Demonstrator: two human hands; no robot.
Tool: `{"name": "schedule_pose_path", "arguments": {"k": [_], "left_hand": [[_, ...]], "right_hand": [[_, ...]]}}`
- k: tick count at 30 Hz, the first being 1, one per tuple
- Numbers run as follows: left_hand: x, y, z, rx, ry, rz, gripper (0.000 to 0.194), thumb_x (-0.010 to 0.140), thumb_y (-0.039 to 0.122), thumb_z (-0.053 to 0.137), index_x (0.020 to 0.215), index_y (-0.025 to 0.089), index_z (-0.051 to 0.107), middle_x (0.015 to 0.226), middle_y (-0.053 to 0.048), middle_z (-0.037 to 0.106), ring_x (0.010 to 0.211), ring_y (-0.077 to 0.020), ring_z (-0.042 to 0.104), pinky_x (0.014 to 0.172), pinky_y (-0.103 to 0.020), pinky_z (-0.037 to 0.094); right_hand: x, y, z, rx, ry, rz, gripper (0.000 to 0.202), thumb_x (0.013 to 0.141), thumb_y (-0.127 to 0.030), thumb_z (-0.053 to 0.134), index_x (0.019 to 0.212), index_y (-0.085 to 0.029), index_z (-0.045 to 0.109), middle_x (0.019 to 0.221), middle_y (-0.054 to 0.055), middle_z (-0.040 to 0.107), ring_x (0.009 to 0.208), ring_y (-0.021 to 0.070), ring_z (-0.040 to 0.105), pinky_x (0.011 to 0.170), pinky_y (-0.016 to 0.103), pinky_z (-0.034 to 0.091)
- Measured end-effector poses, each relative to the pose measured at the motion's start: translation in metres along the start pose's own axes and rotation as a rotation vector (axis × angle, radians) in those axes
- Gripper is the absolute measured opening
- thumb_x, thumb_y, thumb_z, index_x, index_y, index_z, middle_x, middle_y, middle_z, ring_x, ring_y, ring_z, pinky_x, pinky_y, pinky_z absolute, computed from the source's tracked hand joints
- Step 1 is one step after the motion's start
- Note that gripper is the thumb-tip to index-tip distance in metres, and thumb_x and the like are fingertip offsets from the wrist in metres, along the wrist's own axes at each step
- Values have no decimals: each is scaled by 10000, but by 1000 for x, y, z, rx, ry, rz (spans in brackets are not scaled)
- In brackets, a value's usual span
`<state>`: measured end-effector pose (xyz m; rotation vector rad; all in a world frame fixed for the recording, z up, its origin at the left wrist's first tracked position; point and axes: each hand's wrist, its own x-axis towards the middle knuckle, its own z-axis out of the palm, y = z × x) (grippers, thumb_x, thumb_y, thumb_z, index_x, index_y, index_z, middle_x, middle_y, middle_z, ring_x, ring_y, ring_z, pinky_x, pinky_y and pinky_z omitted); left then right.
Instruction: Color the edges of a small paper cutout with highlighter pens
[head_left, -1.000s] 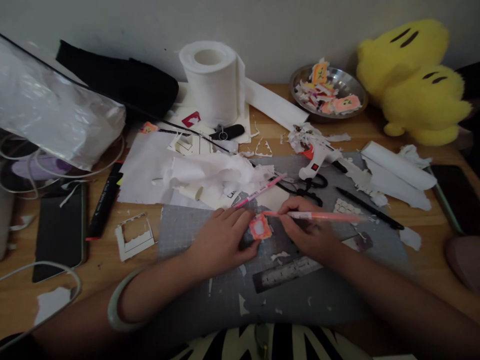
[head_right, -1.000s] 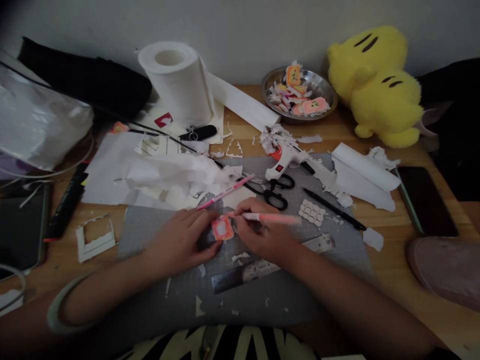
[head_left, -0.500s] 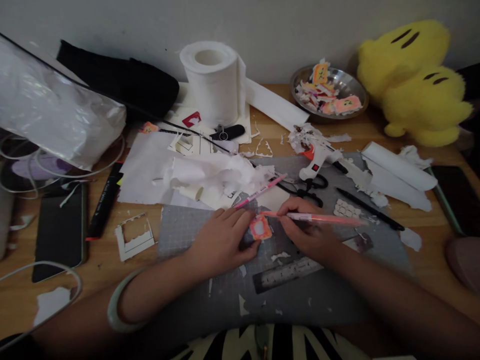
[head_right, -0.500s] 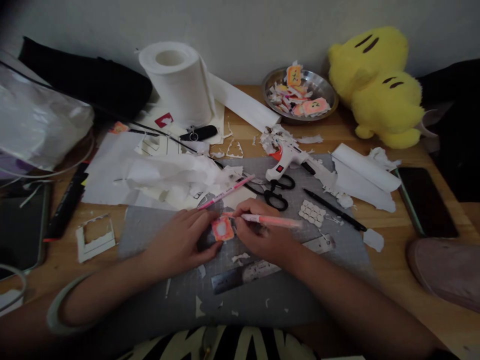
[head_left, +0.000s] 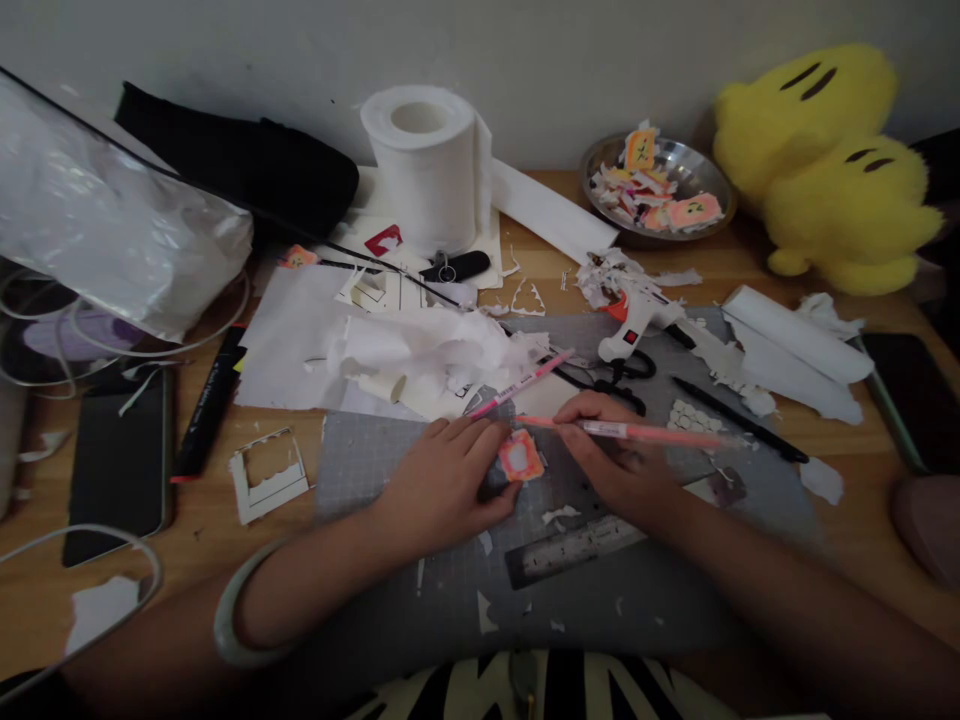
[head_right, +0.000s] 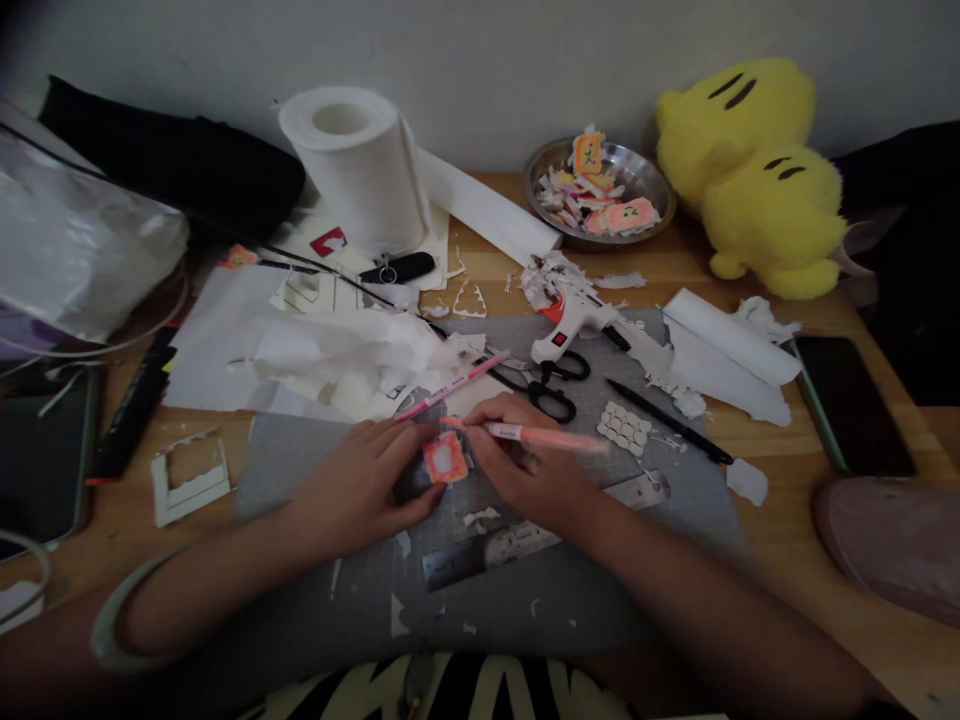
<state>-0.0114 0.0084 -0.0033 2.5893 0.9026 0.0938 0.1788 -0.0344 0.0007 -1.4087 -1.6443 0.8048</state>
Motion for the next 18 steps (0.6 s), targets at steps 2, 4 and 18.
{"name": "schedule_pose_path", "arguments": {"k": [2, 4, 18], "left_hand": [[0, 0, 0, 8, 8, 2, 331, 792, 383, 464, 1022, 146, 487, 993, -88, 597, 948, -246, 531, 791, -385, 420], [0, 0, 0, 16, 12, 6, 317, 792, 378, 463, 1009, 148, 489, 978, -86, 598, 935, -244, 534, 780, -381, 421], [-1, 0, 0, 6, 15, 12, 319, 793, 376, 459, 1017, 151, 491, 978, -84, 599, 931, -244, 538, 773, -385, 426]], "right_hand": [[0, 0, 0, 42, -19, 35, 51, 808, -189, 479, 806, -205, 527, 723, -4, 570, 659, 121, 532, 581, 233, 427], [-1, 0, 1, 66, -86, 57, 46, 797, -183, 489, 802, -199, 532, 718, -5, 572, 651, 117, 530, 568, 225, 426], [-2, -1, 2, 24, -100, 42, 55, 765, -169, 491, 744, -200, 530, 668, -15, 560, 595, 110, 508, 522, 220, 405]]}}
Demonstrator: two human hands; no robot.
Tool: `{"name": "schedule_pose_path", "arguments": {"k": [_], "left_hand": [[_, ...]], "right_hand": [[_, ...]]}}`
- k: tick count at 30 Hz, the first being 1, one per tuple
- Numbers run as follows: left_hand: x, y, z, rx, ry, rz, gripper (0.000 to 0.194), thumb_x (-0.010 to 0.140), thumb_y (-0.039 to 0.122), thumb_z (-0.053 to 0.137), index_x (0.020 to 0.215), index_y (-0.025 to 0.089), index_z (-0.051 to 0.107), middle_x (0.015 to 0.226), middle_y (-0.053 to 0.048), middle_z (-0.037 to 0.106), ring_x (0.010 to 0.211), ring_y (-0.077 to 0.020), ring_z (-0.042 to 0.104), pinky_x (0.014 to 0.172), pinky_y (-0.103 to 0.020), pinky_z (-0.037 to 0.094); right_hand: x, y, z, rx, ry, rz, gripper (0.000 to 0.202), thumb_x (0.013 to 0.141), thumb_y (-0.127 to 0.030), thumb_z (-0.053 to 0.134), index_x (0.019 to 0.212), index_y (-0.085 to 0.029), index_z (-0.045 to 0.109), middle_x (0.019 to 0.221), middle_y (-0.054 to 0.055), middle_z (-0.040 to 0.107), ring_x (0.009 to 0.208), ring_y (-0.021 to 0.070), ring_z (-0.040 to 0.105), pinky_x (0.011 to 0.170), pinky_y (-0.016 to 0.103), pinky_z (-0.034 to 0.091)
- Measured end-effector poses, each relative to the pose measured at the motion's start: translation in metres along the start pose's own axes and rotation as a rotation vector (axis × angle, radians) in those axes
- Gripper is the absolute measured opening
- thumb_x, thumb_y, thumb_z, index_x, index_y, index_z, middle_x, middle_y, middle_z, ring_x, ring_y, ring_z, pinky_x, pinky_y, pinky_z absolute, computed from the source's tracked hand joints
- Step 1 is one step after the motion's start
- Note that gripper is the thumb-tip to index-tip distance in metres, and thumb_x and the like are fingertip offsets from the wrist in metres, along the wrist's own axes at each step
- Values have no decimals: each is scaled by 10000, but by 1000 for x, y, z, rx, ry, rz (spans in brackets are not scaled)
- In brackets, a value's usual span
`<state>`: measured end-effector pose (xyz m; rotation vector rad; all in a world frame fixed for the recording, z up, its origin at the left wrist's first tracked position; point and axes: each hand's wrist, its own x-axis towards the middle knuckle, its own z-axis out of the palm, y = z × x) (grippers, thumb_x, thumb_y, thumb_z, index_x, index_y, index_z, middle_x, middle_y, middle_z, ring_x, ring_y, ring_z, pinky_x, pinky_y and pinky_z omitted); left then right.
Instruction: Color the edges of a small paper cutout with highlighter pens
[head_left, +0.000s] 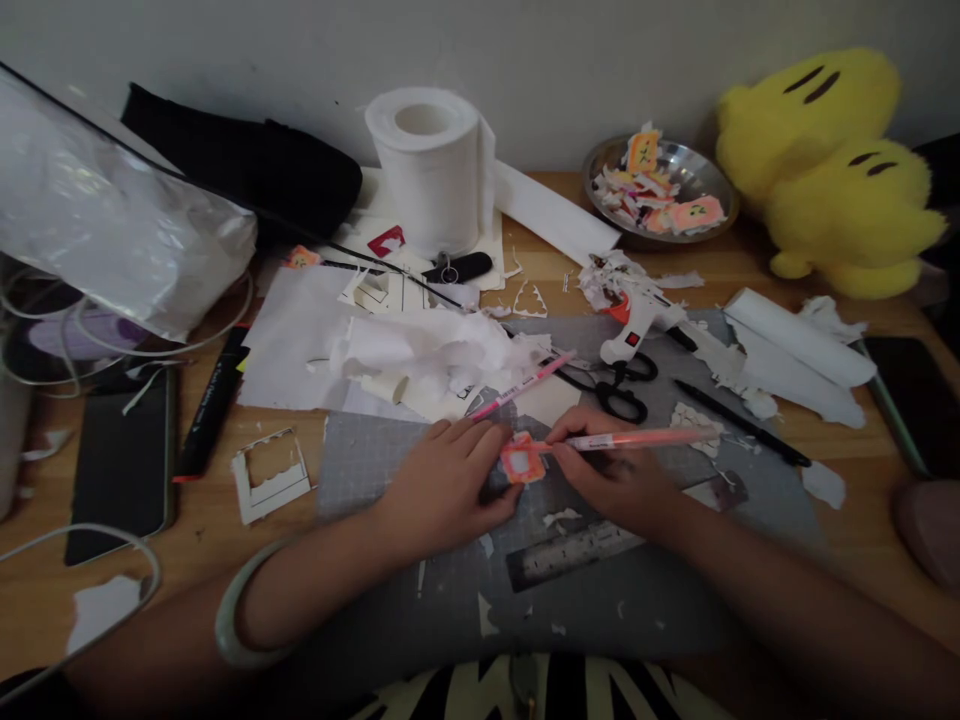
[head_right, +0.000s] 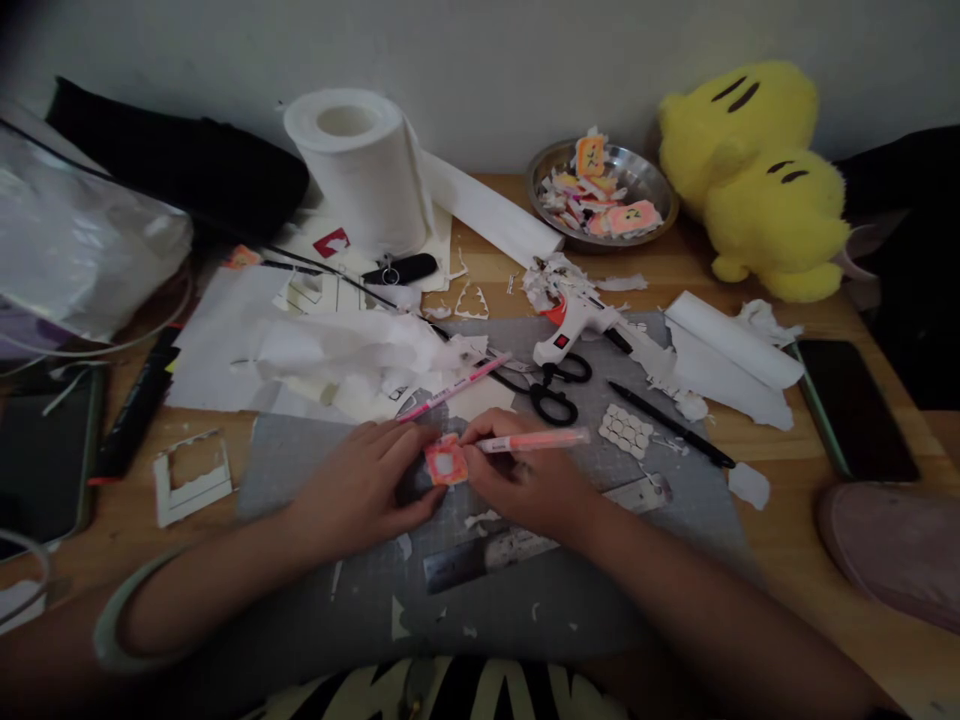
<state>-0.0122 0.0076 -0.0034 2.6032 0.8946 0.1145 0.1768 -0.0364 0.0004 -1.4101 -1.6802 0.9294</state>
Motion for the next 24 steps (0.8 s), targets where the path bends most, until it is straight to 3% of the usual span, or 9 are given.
{"name": "schedule_pose_path", "arguments": {"k": [7, 12, 18, 24], "left_hand": [[1, 0, 0, -9, 7, -4, 336, 783, 371, 472, 1032, 147, 493, 991, -93, 601, 946, -245, 538, 791, -390, 422], [0, 0, 0, -3, 5, -2, 324, 793, 381, 461, 1017, 149, 496, 981, -87, 600, 932, -245, 540, 774, -386, 423], [0, 0, -1, -13, 4, -5, 334, 785, 373, 470, 1030, 148, 498, 994, -91, 599, 949, -243, 539, 796, -389, 421], [0, -1, 0, -9, 7, 0, 324, 792, 386, 458, 1007, 148, 503, 974, -92, 602, 930, -246, 541, 776, -391, 427]], "right_hand": [[-1, 4, 1, -27, 150, 50, 86, 754, -137, 488, 706, -203, 515, 617, -26, 523, 555, 107, 487, 487, 216, 386], [1, 3, 1, 29, 2, 16, 63, 770, -161, 490, 739, -201, 527, 663, -19, 546, 590, 110, 500, 517, 219, 400], [0, 4, 0, -20, 121, 63, 89, 747, -133, 489, 694, -201, 513, 605, -24, 519, 568, 116, 489, 502, 224, 387], [-1, 4, 0, 13, 3, 28, 68, 758, -153, 489, 731, -206, 522, 645, -20, 542, 570, 110, 492, 503, 222, 396]]}}
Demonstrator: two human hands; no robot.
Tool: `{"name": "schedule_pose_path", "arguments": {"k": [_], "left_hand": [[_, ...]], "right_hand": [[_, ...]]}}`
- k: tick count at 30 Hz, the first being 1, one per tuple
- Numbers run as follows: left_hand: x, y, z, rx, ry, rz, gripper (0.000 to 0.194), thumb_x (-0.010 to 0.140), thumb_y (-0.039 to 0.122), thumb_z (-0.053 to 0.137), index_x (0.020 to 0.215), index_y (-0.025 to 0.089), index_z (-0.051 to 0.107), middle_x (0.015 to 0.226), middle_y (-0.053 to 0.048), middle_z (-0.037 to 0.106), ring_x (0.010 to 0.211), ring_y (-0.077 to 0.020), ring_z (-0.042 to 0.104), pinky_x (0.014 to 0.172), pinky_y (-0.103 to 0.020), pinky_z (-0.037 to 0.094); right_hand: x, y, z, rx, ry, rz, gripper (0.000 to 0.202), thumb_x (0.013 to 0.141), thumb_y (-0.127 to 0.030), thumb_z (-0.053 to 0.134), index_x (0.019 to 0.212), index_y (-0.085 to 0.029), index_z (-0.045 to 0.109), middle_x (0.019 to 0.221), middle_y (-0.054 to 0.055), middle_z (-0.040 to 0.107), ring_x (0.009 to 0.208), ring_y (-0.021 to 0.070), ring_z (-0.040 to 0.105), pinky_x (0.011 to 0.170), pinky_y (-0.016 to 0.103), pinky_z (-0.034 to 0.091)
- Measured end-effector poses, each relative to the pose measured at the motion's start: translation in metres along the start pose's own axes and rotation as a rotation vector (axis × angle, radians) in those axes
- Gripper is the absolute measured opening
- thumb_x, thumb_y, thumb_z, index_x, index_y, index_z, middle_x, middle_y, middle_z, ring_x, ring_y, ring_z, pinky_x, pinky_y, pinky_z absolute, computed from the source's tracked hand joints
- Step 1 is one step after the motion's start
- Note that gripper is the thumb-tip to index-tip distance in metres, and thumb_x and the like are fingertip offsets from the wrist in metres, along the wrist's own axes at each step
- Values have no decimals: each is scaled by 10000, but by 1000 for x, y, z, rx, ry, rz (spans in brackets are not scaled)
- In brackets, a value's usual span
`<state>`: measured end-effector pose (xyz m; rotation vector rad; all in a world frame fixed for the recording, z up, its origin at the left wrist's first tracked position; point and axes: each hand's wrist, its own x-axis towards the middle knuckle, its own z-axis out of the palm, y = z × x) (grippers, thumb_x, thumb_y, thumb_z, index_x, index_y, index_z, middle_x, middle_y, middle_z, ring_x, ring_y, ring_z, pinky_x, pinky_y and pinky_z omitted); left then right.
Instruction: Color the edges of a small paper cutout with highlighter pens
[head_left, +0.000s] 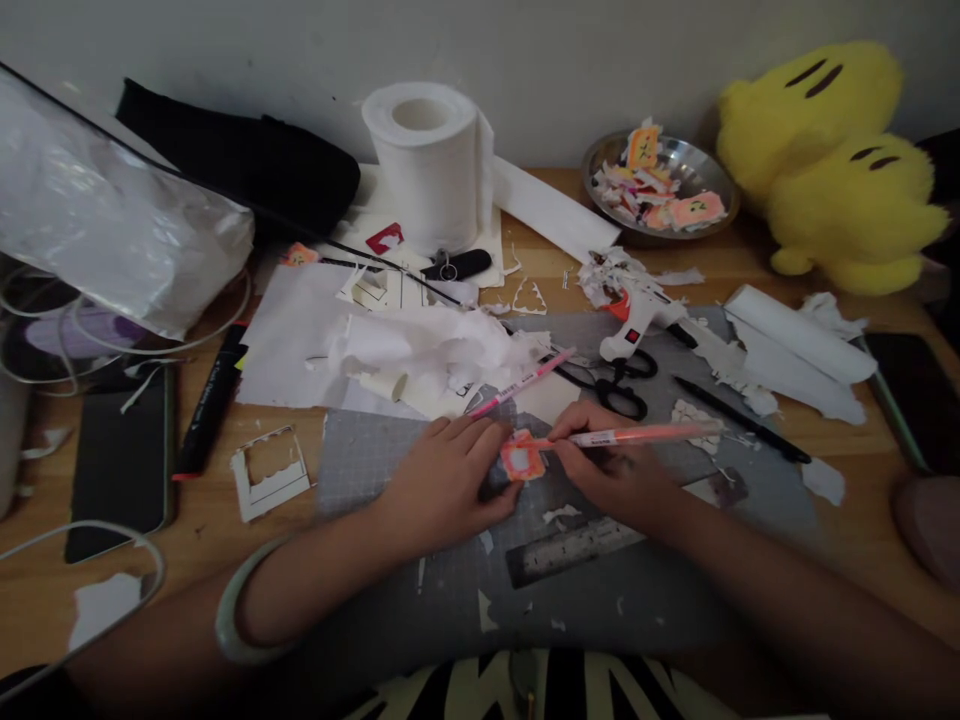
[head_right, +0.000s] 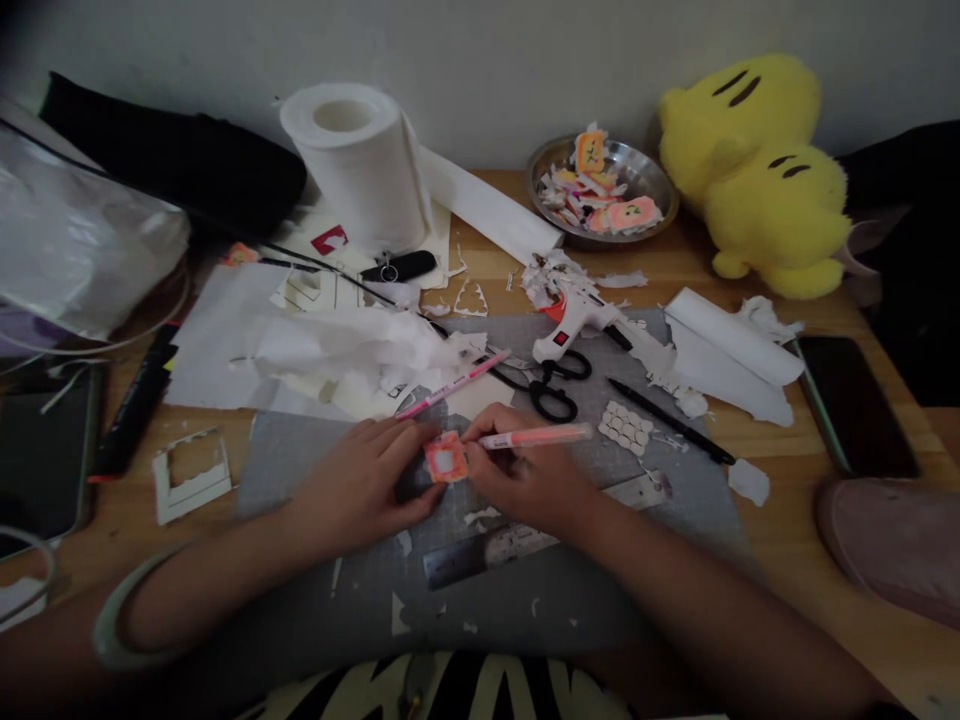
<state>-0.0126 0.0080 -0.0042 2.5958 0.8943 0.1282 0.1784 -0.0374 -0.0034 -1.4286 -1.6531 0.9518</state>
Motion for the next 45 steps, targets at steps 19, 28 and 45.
{"name": "schedule_pose_path", "arguments": {"k": [19, 28, 45], "left_hand": [[1, 1, 0, 12, -24, -9, 308, 798, 383, 454, 1000, 152, 483, 951, -76, 595, 920, -244, 533, 774, -383, 418], [1, 1, 1, 28, 1, 1, 315, 794, 384, 460, 1003, 150, 483, 950, -76, 597, 910, -243, 533, 769, -376, 417], [0, 0, 1, 19, -6, 1, 324, 795, 388, 458, 1009, 147, 485, 963, -76, 599, 924, -246, 533, 774, -384, 421]], "right_hand": [[2, -3, -1, 10, -144, -88, 47, 767, -148, 466, 757, -179, 500, 681, -9, 528, 628, 109, 495, 574, 222, 401], [1, -3, -2, 21, -163, -114, 61, 762, -123, 468, 748, -179, 489, 667, -18, 518, 609, 98, 482, 562, 207, 395], [0, -2, -2, 85, -188, -19, 55, 747, -155, 461, 712, -180, 496, 624, -23, 492, 560, 100, 443, 504, 215, 361]]}}
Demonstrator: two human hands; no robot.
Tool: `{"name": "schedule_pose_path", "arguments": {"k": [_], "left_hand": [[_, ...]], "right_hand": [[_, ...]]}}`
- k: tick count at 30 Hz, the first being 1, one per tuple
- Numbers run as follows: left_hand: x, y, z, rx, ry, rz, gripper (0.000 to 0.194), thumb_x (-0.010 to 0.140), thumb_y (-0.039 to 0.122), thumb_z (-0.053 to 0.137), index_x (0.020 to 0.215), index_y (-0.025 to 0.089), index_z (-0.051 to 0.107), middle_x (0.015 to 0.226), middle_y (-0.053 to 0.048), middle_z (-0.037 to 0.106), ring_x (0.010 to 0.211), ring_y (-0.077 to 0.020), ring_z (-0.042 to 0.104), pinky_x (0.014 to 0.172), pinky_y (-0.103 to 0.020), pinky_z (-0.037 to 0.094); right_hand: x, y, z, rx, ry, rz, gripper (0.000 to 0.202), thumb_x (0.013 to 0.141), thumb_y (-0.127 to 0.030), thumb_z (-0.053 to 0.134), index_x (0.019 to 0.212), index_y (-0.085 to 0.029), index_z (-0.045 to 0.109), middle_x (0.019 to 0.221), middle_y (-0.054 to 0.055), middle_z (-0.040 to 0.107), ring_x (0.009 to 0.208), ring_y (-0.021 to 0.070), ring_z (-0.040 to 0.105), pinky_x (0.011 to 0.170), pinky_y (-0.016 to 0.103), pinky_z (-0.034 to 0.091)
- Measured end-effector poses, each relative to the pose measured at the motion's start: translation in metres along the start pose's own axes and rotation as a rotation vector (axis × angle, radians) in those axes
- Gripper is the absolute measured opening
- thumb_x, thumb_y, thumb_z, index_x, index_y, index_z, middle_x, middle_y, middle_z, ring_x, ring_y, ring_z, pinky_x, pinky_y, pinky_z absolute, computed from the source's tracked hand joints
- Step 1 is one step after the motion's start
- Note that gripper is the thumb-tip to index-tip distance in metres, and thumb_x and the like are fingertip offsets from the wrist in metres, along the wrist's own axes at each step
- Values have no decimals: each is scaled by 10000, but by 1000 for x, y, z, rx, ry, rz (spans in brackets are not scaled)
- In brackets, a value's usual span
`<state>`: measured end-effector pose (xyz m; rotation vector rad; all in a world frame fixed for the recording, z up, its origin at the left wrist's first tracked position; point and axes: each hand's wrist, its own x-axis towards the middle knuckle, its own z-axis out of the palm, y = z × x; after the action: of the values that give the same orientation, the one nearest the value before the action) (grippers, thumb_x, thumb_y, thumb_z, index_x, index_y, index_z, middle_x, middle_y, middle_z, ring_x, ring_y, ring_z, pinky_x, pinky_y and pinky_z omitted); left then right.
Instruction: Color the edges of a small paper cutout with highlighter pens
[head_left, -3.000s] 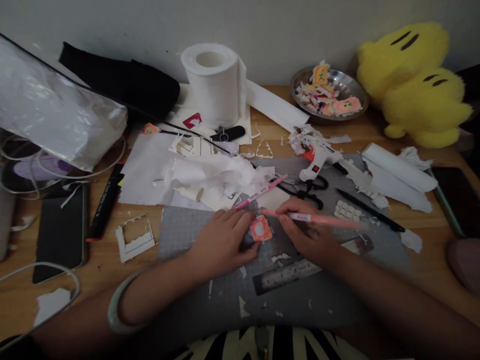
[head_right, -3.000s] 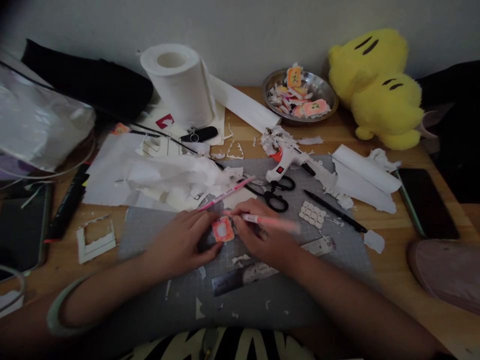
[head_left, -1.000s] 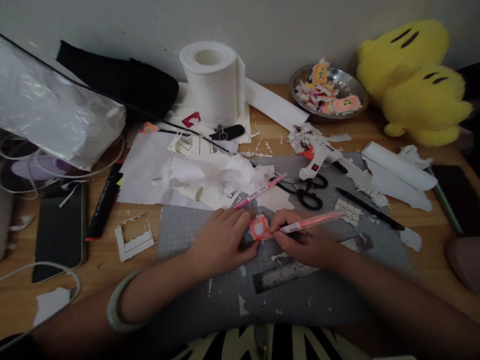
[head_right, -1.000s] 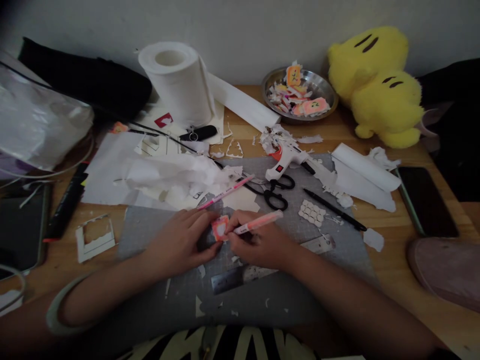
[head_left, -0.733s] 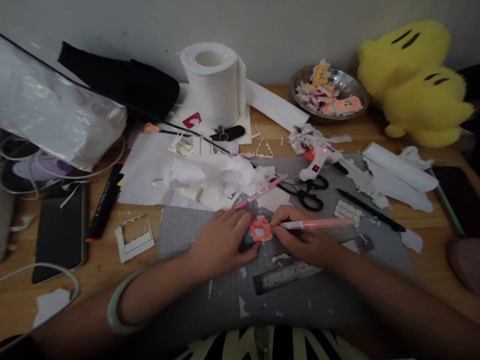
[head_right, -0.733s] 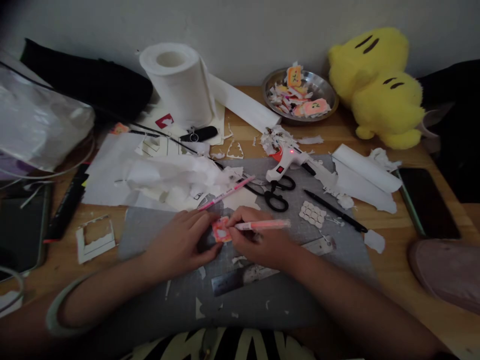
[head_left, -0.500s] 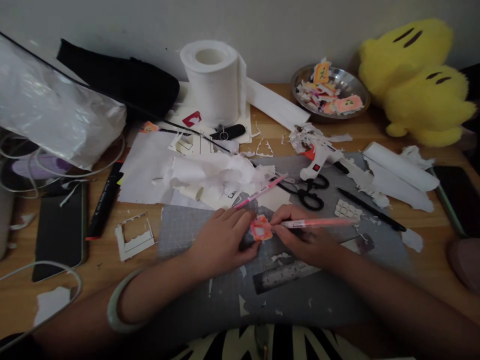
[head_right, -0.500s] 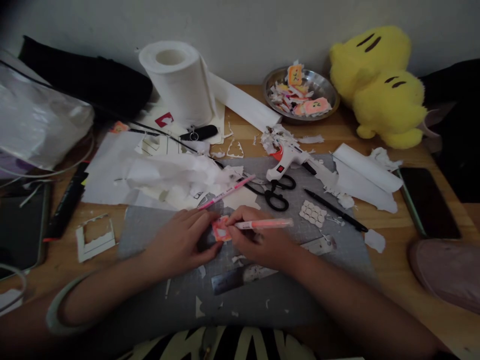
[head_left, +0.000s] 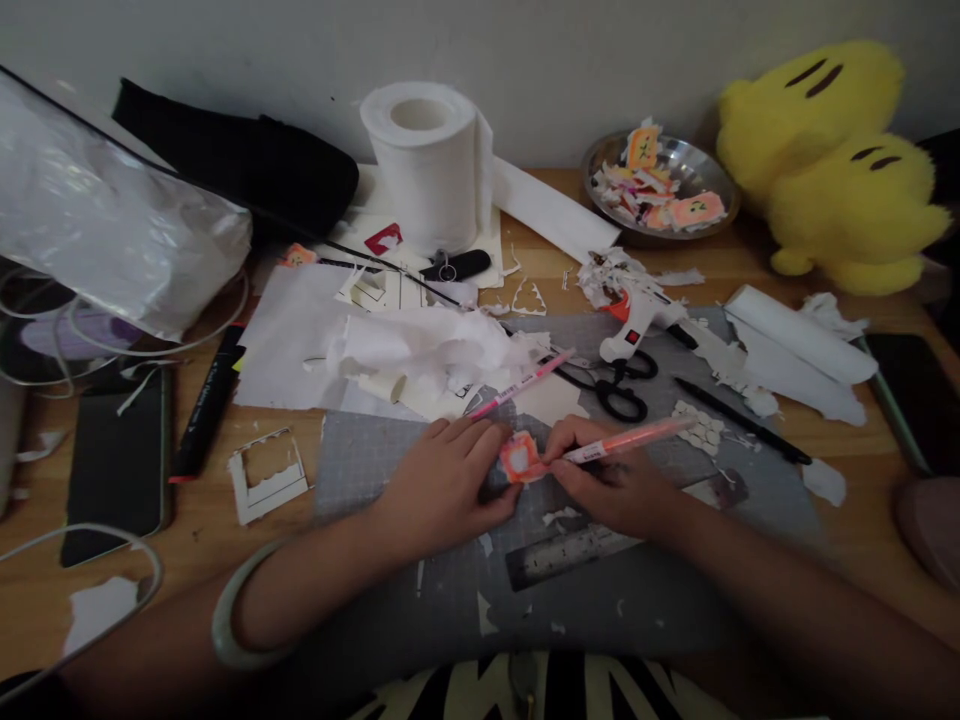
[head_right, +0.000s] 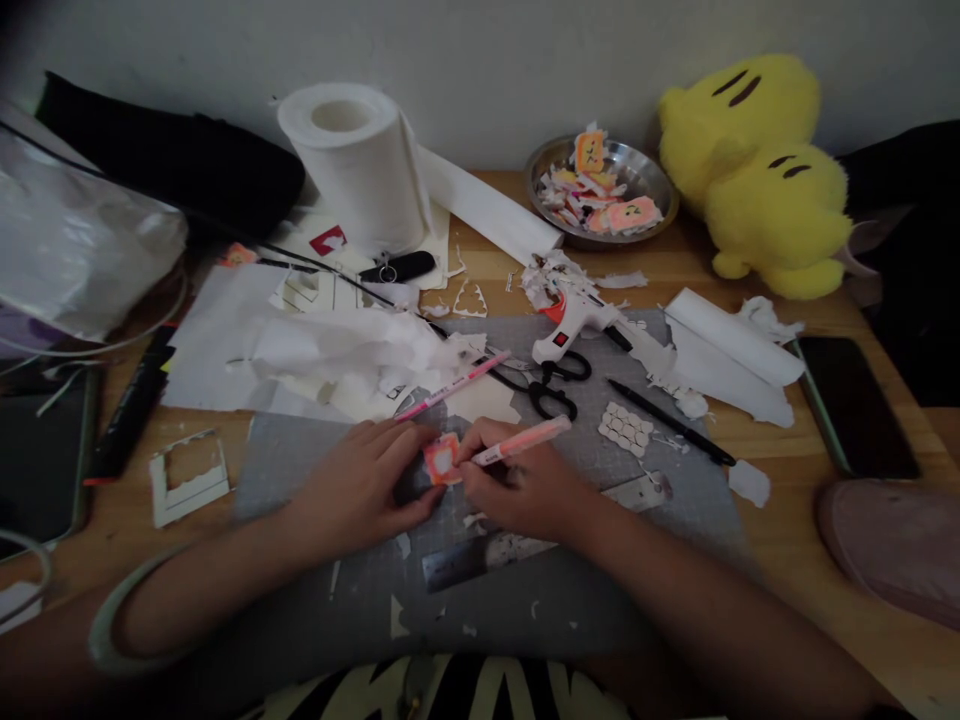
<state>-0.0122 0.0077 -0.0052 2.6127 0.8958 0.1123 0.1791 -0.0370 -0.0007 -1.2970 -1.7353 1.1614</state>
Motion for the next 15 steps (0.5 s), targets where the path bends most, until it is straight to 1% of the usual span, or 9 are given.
{"name": "schedule_pose_path", "arguments": {"k": [4, 7, 9, 15], "left_hand": [[0, 0, 0, -2, 3, 0, 339, 792, 390, 463, 1026, 146, 482, 988, -81, 598, 940, -244, 534, 785, -383, 419], [0, 0, 0, -6, -6, -1, 332, 790, 387, 463, 1022, 150, 485, 1001, -84, 596, 954, -245, 531, 792, -382, 416], [0, -1, 0, -11, -10, -4, 331, 790, 385, 464, 1023, 151, 484, 1000, -83, 596, 956, -244, 532, 792, -379, 417], [-1, 0, -1, -6, -7, -7, 336, 787, 386, 469, 1023, 147, 488, 987, -80, 600, 940, -242, 538, 788, -383, 424]], "right_hand": [[-1, 1, 1, -14, 153, 53, 87, 730, -144, 461, 672, -187, 507, 559, -33, 472, 524, 103, 436, 467, 214, 341], [-1, 1, 0, -23, 235, 64, 95, 736, -136, 473, 672, -190, 518, 567, -33, 500, 517, 99, 453, 461, 211, 348], [0, 0, 0, -36, 260, 47, 92, 759, -146, 474, 699, -191, 526, 606, -28, 528, 539, 99, 477, 477, 211, 369], [0, 0, 0, -64, 247, -11, 70, 810, -183, 474, 798, -209, 539, 719, -12, 577, 642, 112, 540, 561, 223, 426]]}}
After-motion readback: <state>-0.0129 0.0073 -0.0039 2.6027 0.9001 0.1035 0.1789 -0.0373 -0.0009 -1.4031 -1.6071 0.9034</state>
